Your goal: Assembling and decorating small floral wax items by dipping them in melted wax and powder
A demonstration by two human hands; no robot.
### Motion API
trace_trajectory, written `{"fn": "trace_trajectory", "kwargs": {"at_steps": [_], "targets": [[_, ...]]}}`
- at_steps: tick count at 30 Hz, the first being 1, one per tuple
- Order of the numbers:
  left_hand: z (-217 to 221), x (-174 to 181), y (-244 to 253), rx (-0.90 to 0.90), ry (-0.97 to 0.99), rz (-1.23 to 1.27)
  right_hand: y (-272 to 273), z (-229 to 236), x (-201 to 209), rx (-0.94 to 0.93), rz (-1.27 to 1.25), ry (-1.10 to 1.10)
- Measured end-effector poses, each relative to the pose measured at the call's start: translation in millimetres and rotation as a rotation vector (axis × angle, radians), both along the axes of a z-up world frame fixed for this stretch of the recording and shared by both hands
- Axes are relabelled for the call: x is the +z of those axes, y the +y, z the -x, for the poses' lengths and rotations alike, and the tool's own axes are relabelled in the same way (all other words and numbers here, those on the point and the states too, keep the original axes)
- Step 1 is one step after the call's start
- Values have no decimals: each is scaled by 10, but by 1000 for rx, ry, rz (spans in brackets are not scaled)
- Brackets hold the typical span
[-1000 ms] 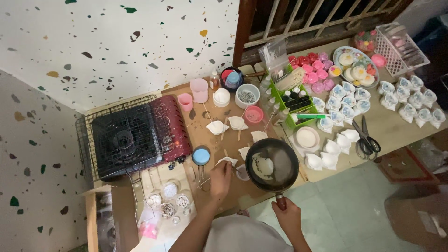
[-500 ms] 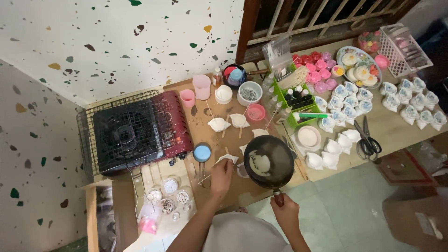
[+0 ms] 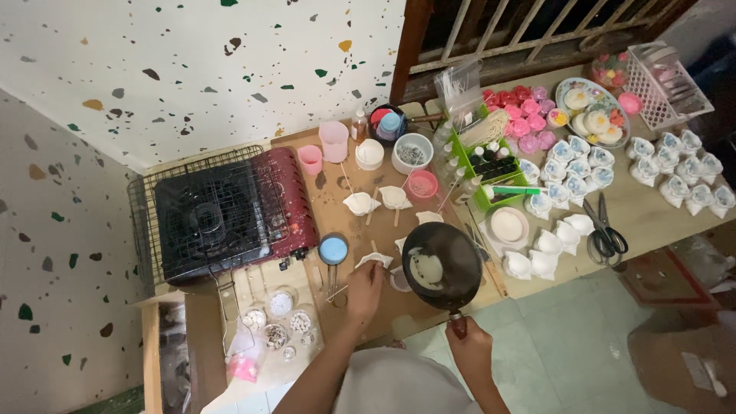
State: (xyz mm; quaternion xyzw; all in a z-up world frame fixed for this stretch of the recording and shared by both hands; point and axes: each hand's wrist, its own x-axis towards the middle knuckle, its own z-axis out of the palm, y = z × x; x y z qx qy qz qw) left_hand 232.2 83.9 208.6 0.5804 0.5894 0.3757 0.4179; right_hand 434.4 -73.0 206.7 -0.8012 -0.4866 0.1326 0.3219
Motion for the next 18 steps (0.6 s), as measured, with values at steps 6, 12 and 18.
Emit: {"fn": "trace_trajectory", "kwargs": {"at_steps": [6, 12, 18], "targets": [[-3, 21, -7, -15, 26, 60, -11, -32, -61, -16, 53, -53], [-2, 35, -28, 8, -19, 17, -7, 15, 55, -18, 35, -3], [-22, -161, -14, -2, 31, -30, -31, -42, -70, -26, 46, -78]]}}
